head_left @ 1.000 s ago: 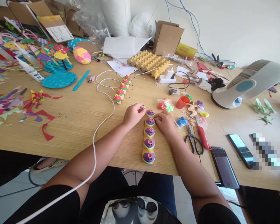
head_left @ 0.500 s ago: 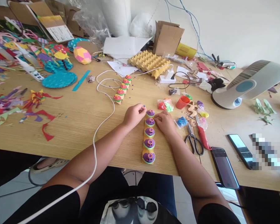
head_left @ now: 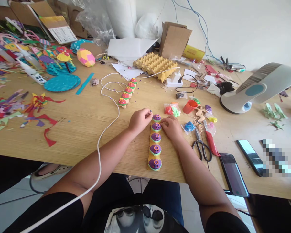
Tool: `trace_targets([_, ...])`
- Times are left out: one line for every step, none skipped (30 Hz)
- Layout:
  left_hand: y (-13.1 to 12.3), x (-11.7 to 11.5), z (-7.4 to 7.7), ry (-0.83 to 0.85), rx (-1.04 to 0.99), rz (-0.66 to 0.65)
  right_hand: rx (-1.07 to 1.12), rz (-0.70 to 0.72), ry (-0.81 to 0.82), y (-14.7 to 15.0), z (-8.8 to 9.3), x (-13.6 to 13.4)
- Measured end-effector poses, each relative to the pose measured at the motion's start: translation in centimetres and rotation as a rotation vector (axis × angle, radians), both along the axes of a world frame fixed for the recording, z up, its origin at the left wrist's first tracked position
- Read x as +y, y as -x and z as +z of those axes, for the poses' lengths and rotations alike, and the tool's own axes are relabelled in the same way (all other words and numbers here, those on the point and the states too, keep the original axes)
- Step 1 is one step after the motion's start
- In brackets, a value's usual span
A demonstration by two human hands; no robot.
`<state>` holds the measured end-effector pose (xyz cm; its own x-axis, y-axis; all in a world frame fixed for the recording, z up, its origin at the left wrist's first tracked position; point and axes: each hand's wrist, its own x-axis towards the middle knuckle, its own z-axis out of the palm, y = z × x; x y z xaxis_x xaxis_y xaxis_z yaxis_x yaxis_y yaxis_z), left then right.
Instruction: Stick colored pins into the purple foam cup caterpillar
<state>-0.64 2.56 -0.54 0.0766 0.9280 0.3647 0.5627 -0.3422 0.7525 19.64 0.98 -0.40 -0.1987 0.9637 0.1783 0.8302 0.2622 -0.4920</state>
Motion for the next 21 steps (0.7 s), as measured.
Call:
trace_targets([-0.01, 0.01, -0.01, 0.001, 0.004, 0.001, -0.002, -0.001, 0.0, 0.01, 0.01, 0.0])
trace_targets([-0.01, 0.03, -0.04, 0.002, 0.005, 0.001, -0.003, -0.001, 0.001, 0.03, 0.02, 0.0])
trace_targets([-0.01, 0.05, -0.07, 0.001, 0.005, 0.0, -0.003, -0.001, 0.002, 0.04, 0.05, 0.0])
trace_targets([-0.01, 0.07, -0.11, -0.001, 0.006, -0.001, -0.002, -0.002, 0.004, 0.06, 0.09, 0.0])
trace_targets([0.0, 0.09, -0.15, -0.002, 0.006, -0.001, -0.002, -0.003, 0.007, 0.08, 0.13, 0.0])
trace_targets([0.0, 0.1, -0.19, -0.003, 0.005, -0.002, -0.001, -0.003, 0.011, 0.09, 0.18, -0.01])
trace_targets([0.0, 0.11, -0.21, -0.005, 0.004, -0.003, 0.0, -0.004, 0.013, 0.1, 0.22, -0.01])
trace_targets([0.0, 0.1, -0.22, -0.007, 0.002, -0.004, 0.001, -0.006, 0.014, 0.1, 0.25, -0.02])
trace_targets([-0.01, 0.09, -0.21, -0.008, 0.002, -0.004, 0.0, -0.005, 0.014, 0.1, 0.26, -0.03])
trace_targets([-0.02, 0.07, -0.19, -0.009, 0.004, -0.002, -0.001, -0.001, 0.012, 0.09, 0.26, -0.03])
trace_targets([-0.03, 0.04, -0.15, -0.009, 0.008, 0.001, -0.001, 0.001, 0.009, 0.07, 0.24, -0.03])
trace_targets([-0.04, 0.02, -0.11, -0.008, 0.013, 0.003, -0.003, 0.003, 0.007, 0.06, 0.21, -0.04])
trace_targets([-0.05, -0.01, -0.07, -0.008, 0.018, 0.005, -0.003, 0.005, 0.005, 0.05, 0.18, -0.03])
trace_targets([-0.05, -0.02, -0.03, -0.008, 0.023, 0.006, -0.003, 0.005, 0.004, 0.04, 0.16, -0.03])
trace_targets([-0.06, -0.03, 0.0, -0.01, 0.026, 0.006, -0.003, 0.005, 0.003, 0.03, 0.14, -0.03])
trace_targets([-0.06, -0.04, 0.02, -0.012, 0.029, 0.007, -0.002, 0.003, 0.005, 0.04, 0.13, -0.03])
trace_targets([-0.07, -0.04, 0.03, -0.014, 0.033, 0.007, -0.002, 0.003, 0.008, 0.04, 0.13, -0.03])
trace_targets([-0.07, -0.03, 0.04, -0.014, 0.035, 0.009, -0.002, 0.002, 0.011, 0.05, 0.14, -0.03])
trace_targets([-0.08, -0.03, 0.05, -0.014, 0.035, 0.01, -0.001, 0.001, 0.013, 0.07, 0.16, -0.04])
trace_targets([-0.08, -0.02, 0.04, -0.013, 0.034, 0.011, 0.0, 0.0, 0.015, 0.08, 0.18, -0.04])
trace_targets([-0.08, -0.02, 0.04, -0.012, 0.032, 0.011, 0.0, -0.001, 0.015, 0.09, 0.2, -0.05])
